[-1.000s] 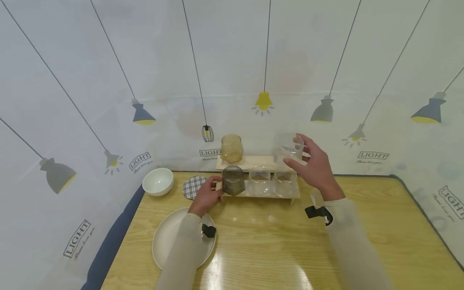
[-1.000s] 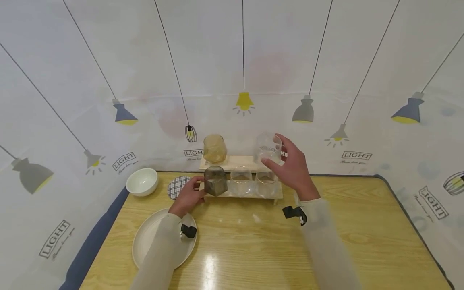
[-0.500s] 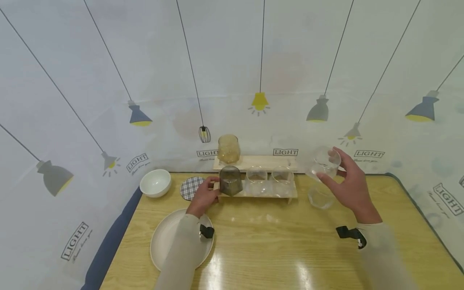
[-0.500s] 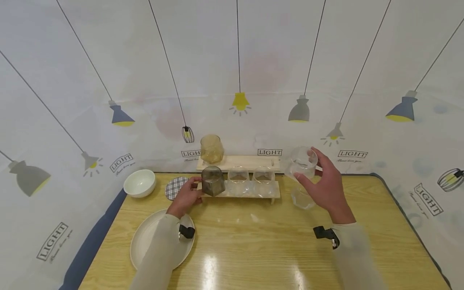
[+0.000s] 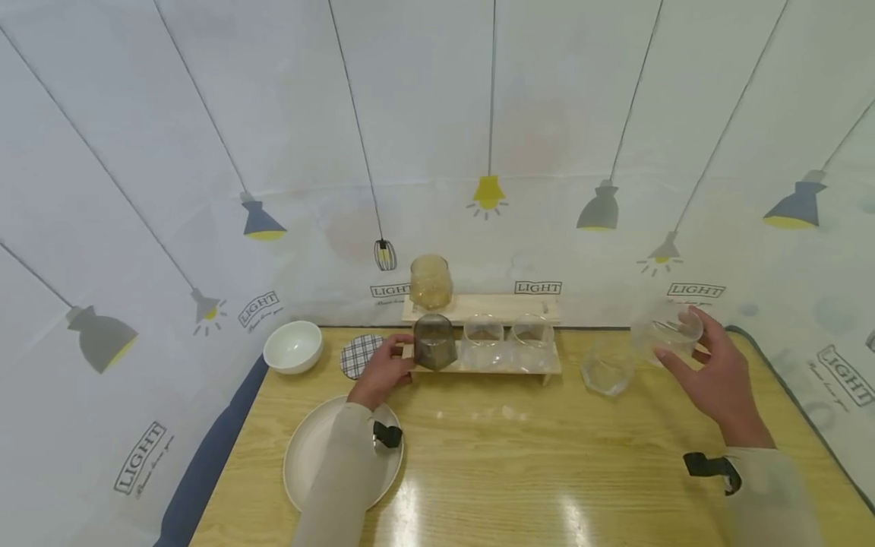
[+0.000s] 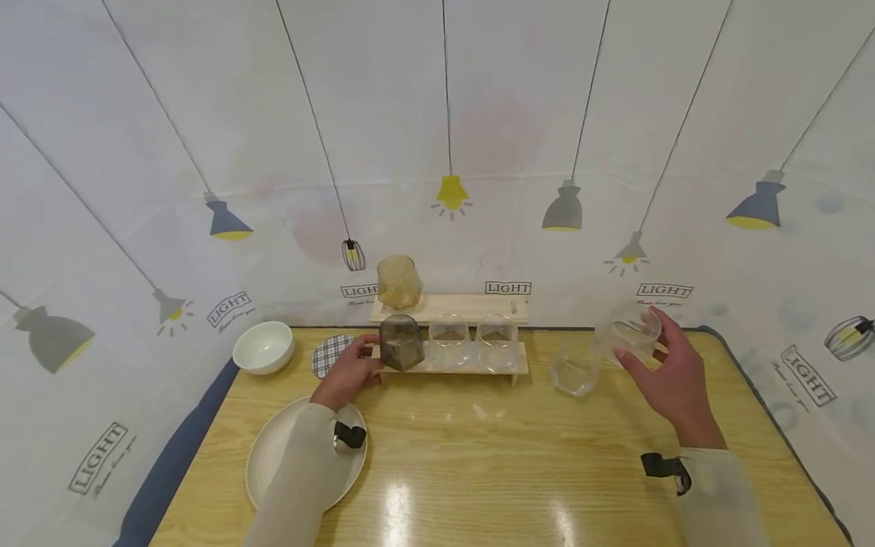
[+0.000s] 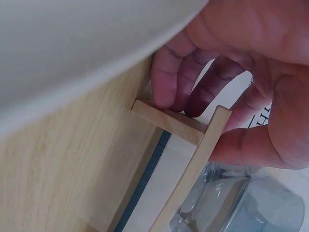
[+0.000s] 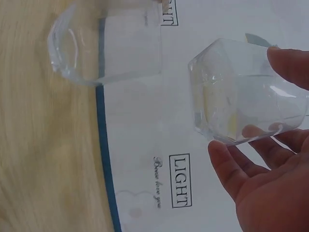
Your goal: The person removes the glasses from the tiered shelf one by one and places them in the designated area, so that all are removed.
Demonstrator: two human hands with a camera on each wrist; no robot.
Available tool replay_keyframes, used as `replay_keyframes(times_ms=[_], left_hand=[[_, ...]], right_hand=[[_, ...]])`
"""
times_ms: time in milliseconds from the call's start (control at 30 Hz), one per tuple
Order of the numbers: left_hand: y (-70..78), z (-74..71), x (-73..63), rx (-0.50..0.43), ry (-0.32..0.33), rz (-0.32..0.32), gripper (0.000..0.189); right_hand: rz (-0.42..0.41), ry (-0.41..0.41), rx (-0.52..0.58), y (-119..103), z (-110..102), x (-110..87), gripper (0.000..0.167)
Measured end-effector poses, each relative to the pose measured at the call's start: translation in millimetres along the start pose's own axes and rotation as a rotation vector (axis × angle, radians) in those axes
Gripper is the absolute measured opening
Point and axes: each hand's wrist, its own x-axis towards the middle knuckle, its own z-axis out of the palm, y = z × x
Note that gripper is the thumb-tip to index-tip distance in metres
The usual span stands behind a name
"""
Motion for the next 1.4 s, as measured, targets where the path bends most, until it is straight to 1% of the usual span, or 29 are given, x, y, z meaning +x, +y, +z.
replay_keyframes(times_ms=[167,300,367,467,600,767,867,1100,1300,1400], left_hand=[[-1.0,-3.4,0.3,-0.075,-0.018,-0.009,0.049],[-0.3,-4.0,-0.3,-0.084,-0.013,-0.007,0.047],[0.2,-4.0,-1.0,-0.080,-0.012,-0.004,0.046],[0.4,-4.1,-2.2,-0.089,-0.019,0.000,0.045],[0.4,-3.5,-3.1,-0.095,-0.028,0.005,0.043],[0.2,-2.1,-1.7,-0.086,-0.036,0.012,0.042],[0.3,-1.6,-1.3,-0.090,-0.041,0.008,0.040],[1.3,-0.6,-3.4,-0.072,-0.023,0.004,0.040],[0.5,-2.4,-2.2,-0.062,-0.021,-0.001,0.039],[1.5,-2.7,-0.5,-0.070,-0.034,0.001,0.039]], right_hand=[[0.102,-0.007,0.001,25.6,-3.2,-4.5,0.087],[0.142,-0.004,0.015,44.4,-2.7,-7.9,0.083],[0.149,-0.017,0.045,53.7,-1.0,-10.1,0.080],[0.160,-0.055,0.070,66.6,3.3,-14.4,0.079],[0.190,-0.126,0.089,78.5,9.8,-22.1,0.084],[0.218,-0.192,0.113,83.9,15.7,-27.3,0.088],[0.225,-0.219,0.107,86.2,16.7,-27.5,0.090],[0.185,-0.279,0.134,90.3,16.6,-27.9,0.088],[0.142,-0.286,0.181,90.6,18.5,-26.1,0.085],[0.153,-0.286,0.162,88.7,17.4,-23.8,0.087]])
